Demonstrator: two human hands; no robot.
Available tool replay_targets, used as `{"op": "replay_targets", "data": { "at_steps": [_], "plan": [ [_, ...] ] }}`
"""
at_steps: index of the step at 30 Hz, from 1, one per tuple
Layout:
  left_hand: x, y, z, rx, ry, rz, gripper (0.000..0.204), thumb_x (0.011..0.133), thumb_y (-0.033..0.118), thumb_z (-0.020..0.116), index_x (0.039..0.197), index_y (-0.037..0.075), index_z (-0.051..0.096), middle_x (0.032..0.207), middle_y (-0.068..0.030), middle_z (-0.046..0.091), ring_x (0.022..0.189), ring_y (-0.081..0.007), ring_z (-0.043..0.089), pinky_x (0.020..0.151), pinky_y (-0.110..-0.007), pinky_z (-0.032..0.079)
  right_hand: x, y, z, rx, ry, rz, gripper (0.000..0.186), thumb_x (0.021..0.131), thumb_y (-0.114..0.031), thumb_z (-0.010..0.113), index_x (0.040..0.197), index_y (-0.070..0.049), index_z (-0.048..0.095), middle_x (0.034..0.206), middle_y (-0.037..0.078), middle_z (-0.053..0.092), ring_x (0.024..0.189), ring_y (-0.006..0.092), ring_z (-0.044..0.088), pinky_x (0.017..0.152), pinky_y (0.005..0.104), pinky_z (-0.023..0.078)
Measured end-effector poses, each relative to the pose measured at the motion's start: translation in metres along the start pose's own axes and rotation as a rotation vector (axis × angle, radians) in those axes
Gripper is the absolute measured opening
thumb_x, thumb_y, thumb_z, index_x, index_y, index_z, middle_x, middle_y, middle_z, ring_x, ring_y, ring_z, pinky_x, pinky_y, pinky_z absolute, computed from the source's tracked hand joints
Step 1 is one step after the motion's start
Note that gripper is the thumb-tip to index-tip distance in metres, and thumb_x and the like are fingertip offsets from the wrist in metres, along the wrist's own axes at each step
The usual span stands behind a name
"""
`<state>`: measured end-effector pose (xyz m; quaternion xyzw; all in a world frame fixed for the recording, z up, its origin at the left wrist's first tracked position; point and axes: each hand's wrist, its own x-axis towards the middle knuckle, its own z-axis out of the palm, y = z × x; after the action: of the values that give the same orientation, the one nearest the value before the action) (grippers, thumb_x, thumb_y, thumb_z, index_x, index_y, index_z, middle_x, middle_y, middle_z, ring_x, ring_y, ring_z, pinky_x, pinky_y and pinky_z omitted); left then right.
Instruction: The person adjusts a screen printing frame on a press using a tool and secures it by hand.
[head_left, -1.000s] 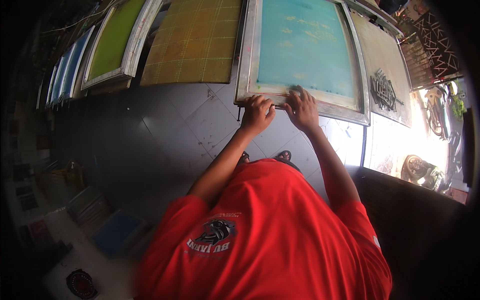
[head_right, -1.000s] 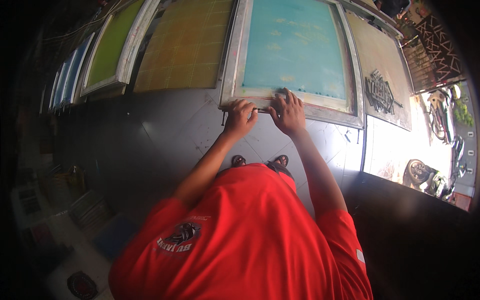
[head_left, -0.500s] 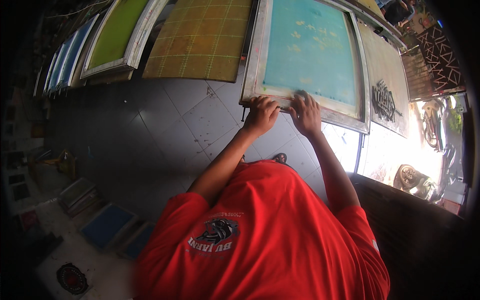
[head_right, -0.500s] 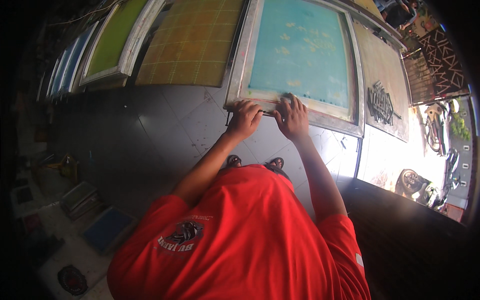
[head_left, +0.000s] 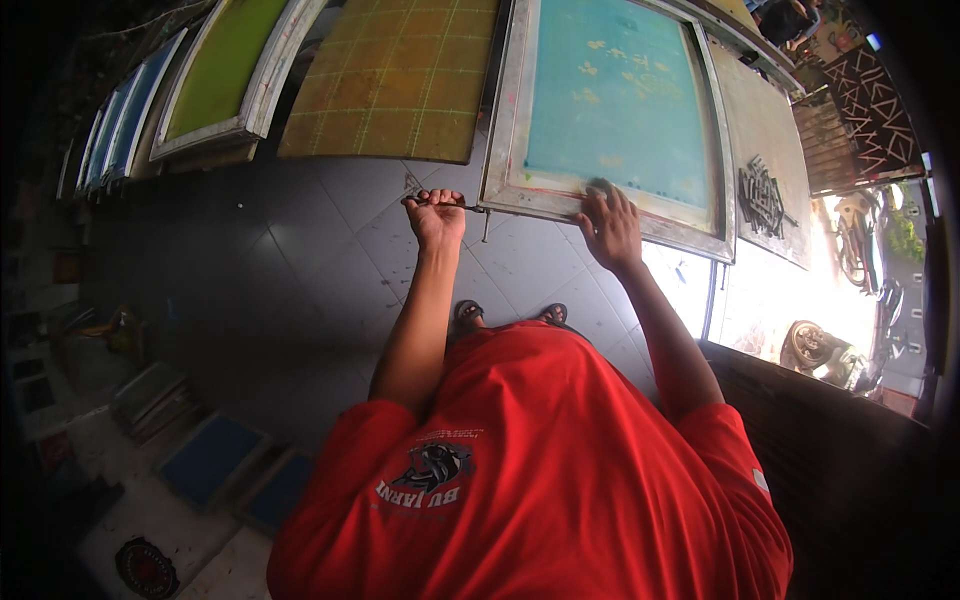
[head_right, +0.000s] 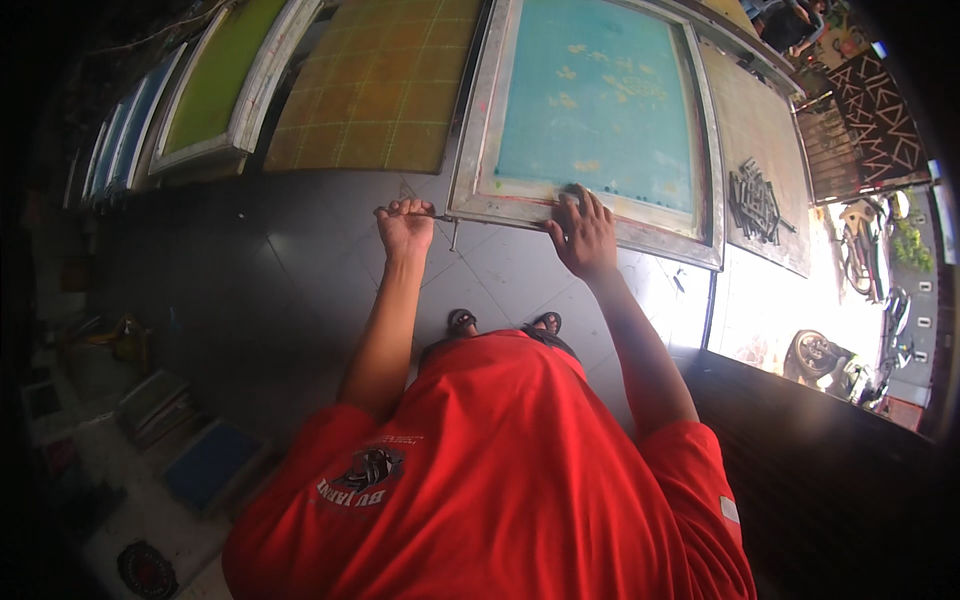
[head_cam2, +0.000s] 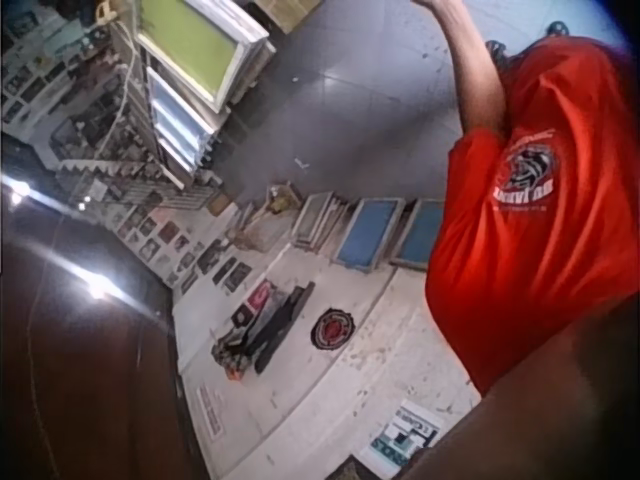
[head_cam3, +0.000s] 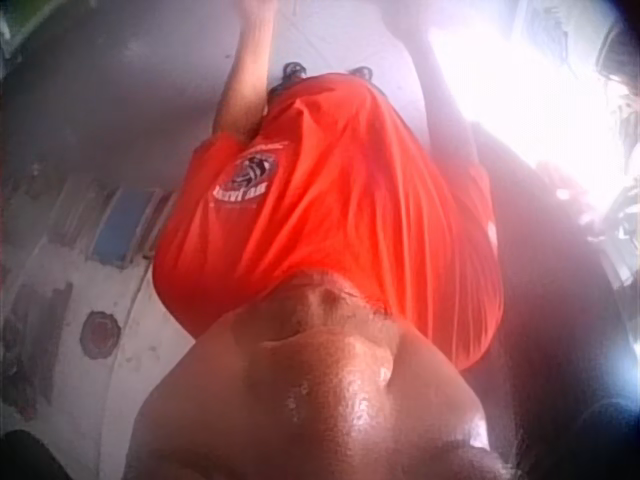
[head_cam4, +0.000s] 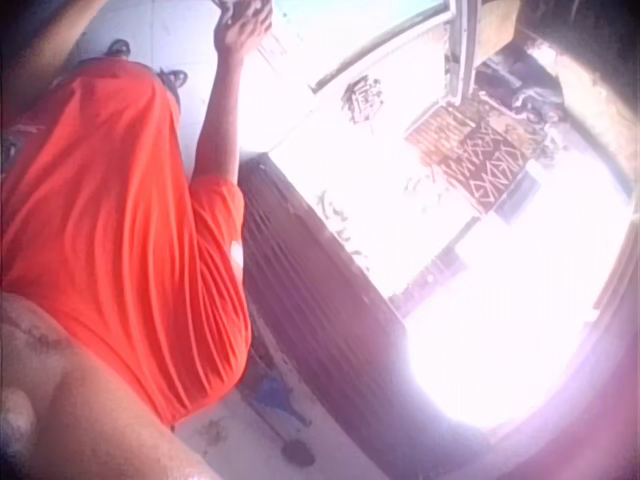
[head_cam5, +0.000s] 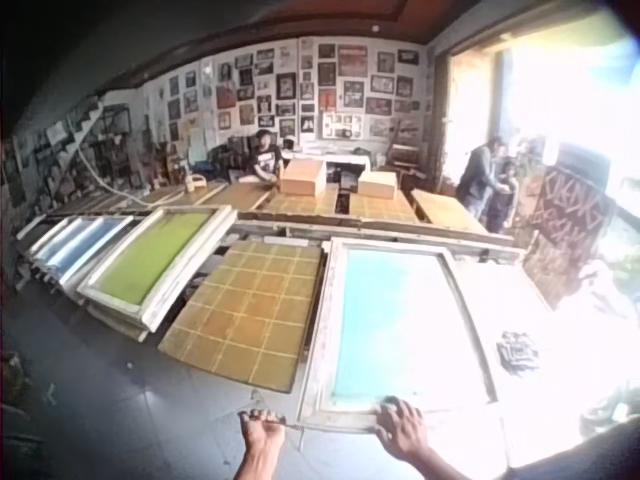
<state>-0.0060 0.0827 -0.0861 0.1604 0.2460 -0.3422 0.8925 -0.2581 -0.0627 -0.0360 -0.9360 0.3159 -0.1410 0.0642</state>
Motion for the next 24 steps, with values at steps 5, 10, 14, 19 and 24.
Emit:
{"op": "replay_targets", "data": {
  "at_steps": [5,10,14,19,24],
  "plan": [
    [0.012,0.024,-0.045,0.218,0.228,-0.013,0.058,0.085,0.070,0.038,0.069,0.015,0.033,0.054,0.0033,0.028,0.051,-0.0128,0.026,0.053,-0.026,0.031,0.002,-0.001,-0.001,0.008,0.010,-0.030,0.047,0.087,-0.039,0.053,0.122,-0.007,0.051,0.134,0.018,0.041,0.124,0.0345,0.039,0.101,0.0457,0.030],
    [-0.048,-0.001,-0.014,1.214,-0.212,0.138,0.032,0.080,0.031,0.070,0.070,0.009,0.050,0.056,0.0061,0.036,0.051,-0.0068,0.032,0.047,-0.025,0.030,-0.004,0.004,0.008,-0.019,0.029,-0.020,0.048,0.087,-0.039,0.053,0.122,-0.006,0.050,0.134,0.018,0.042,0.123,0.0352,0.039,0.101,0.0462,0.031],
    [-0.056,-0.016,-0.008,1.551,-0.199,0.241,0.021,0.078,0.022,0.073,0.074,0.004,0.063,0.063,0.0040,0.051,0.055,-0.0059,0.042,0.050,-0.025,0.034,0.000,0.000,0.004,0.003,0.047,-0.031,0.049,0.087,-0.040,0.053,0.122,-0.006,0.050,0.134,0.018,0.042,0.123,0.0355,0.040,0.101,0.0462,0.031],
    [-0.056,-0.022,-0.008,1.570,-0.166,0.255,0.026,0.077,0.023,0.074,0.068,0.001,0.063,0.056,0.0027,0.051,0.052,-0.0072,0.042,0.049,-0.027,0.035,-0.001,-0.001,0.002,0.042,0.036,0.000,0.048,0.087,-0.042,0.053,0.121,-0.007,0.051,0.133,0.019,0.043,0.123,0.0356,0.040,0.101,0.0462,0.030],
    [-0.048,-0.026,-0.021,1.483,-0.212,0.334,0.022,0.080,0.019,0.070,0.068,0.001,0.065,0.054,0.0035,0.051,0.050,-0.0062,0.039,0.048,-0.027,0.034,0.001,-0.001,0.001,0.050,0.039,0.007,0.048,0.087,-0.042,0.053,0.121,-0.008,0.052,0.133,0.019,0.043,0.123,0.0356,0.040,0.101,0.0461,0.030]
  ]
}}
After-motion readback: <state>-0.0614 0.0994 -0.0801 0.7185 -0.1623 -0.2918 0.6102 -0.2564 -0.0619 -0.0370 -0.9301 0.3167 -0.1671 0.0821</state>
